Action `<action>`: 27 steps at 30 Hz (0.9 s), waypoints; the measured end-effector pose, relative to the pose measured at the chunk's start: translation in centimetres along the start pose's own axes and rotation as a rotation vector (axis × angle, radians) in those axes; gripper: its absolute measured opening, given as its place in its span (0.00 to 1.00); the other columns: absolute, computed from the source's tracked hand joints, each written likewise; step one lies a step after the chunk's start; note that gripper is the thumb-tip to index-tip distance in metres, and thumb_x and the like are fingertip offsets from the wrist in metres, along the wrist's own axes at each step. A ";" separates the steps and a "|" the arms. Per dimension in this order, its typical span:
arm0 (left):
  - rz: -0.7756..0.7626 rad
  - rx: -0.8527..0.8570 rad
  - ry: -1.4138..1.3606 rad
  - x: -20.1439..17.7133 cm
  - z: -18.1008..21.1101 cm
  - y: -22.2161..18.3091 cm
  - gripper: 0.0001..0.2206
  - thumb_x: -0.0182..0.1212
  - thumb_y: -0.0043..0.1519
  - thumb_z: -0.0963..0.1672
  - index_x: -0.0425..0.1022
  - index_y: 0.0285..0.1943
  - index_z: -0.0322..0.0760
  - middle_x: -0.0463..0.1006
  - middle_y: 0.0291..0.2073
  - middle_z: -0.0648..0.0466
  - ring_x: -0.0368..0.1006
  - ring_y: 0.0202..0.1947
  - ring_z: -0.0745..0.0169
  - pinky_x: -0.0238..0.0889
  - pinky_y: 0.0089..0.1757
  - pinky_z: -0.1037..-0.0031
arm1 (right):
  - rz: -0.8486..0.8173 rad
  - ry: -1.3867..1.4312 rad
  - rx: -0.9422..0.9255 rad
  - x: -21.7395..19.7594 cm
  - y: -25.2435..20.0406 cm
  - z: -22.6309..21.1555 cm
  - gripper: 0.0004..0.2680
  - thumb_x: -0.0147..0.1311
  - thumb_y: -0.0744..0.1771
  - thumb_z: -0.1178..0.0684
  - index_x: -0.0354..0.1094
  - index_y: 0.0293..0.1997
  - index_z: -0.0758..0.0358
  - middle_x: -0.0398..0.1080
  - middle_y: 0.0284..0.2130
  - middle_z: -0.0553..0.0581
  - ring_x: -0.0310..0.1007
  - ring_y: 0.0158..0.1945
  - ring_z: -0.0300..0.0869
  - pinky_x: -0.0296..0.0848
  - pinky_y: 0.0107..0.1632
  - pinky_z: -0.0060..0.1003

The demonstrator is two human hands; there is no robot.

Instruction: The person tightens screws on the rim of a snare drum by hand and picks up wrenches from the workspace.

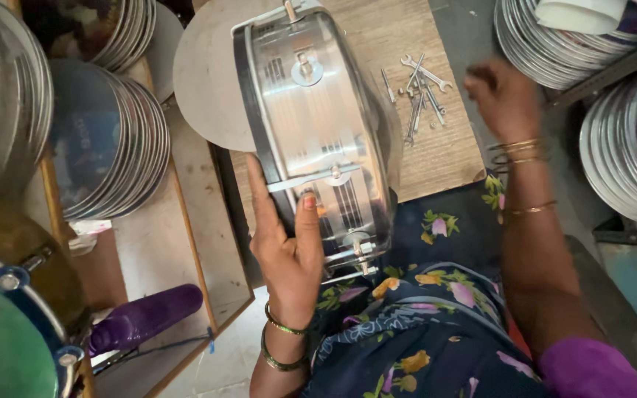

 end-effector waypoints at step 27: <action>0.019 0.106 -0.046 1.9 1.5 0.2 0.29 0.55 0.72 0.39 0.49 0.81 0.26 0.82 0.42 0.50 0.71 0.37 0.77 0.67 0.37 0.85 | -0.002 0.766 -0.004 2.5 -5.2 -8.0 0.08 0.55 0.70 0.64 0.71 0.55 0.71 0.75 0.43 0.55 0.74 0.42 0.36 0.76 0.44 0.29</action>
Point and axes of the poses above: each hand's wrist, its own y-axis towards the middle knuckle, its own x-axis out of the palm, z = x × y, the point moved 10 cm from there along y, towards the middle knuckle
